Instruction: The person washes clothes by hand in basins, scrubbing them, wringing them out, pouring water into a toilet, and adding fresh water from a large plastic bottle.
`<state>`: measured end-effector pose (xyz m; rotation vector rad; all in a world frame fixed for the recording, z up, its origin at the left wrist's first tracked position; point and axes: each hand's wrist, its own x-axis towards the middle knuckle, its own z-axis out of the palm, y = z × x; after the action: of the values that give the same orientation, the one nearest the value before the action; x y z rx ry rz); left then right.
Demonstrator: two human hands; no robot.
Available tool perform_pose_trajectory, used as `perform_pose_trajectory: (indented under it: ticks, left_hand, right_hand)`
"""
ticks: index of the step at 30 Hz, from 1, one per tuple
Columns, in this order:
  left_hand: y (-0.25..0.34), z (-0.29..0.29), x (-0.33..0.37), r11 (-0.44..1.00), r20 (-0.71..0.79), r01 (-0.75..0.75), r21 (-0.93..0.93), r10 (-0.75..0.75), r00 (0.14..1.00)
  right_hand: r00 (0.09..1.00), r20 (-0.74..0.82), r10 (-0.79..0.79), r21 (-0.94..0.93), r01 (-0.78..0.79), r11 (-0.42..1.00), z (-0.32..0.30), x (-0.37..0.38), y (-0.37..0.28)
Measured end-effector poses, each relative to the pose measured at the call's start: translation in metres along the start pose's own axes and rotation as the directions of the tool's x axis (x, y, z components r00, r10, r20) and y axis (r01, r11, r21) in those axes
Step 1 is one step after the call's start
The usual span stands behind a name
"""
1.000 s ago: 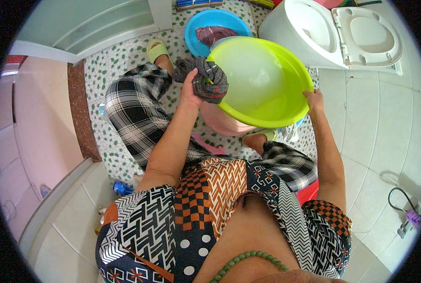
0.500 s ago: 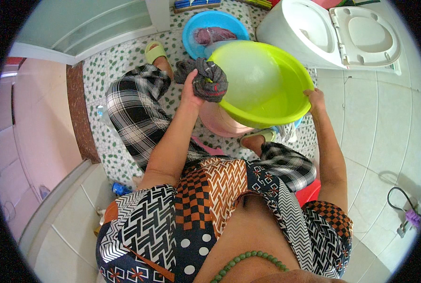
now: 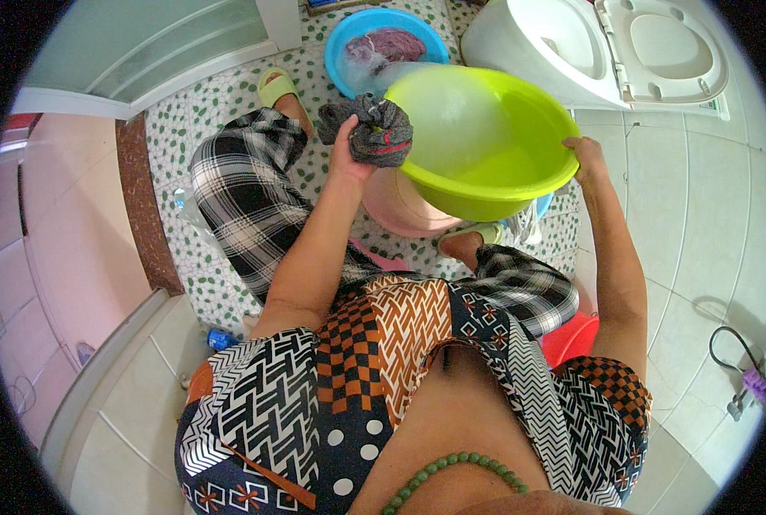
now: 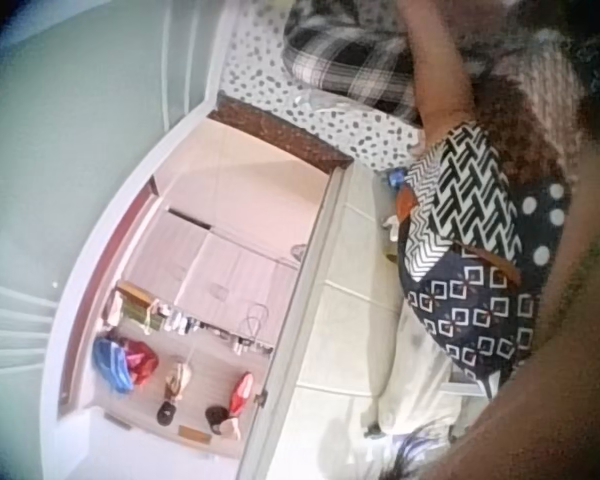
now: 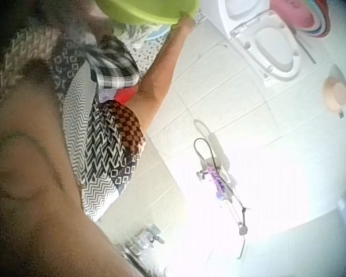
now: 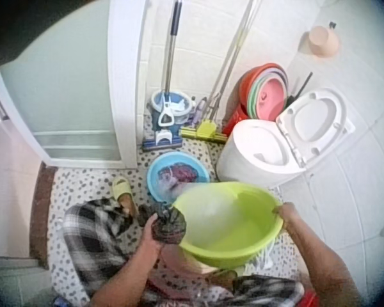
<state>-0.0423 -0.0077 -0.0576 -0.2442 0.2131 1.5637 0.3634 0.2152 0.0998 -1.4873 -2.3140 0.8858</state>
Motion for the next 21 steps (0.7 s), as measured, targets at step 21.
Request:
perform_pose_trajectory:
  ticks: [21]
  left_hand:
    - [-0.011,-0.009,0.006,0.992,0.04,0.104,-0.077,-0.101,0.994]
  right_hand:
    - [0.883,-0.091,0.46,0.53,-0.348,0.773,-0.009,0.03,-0.151]
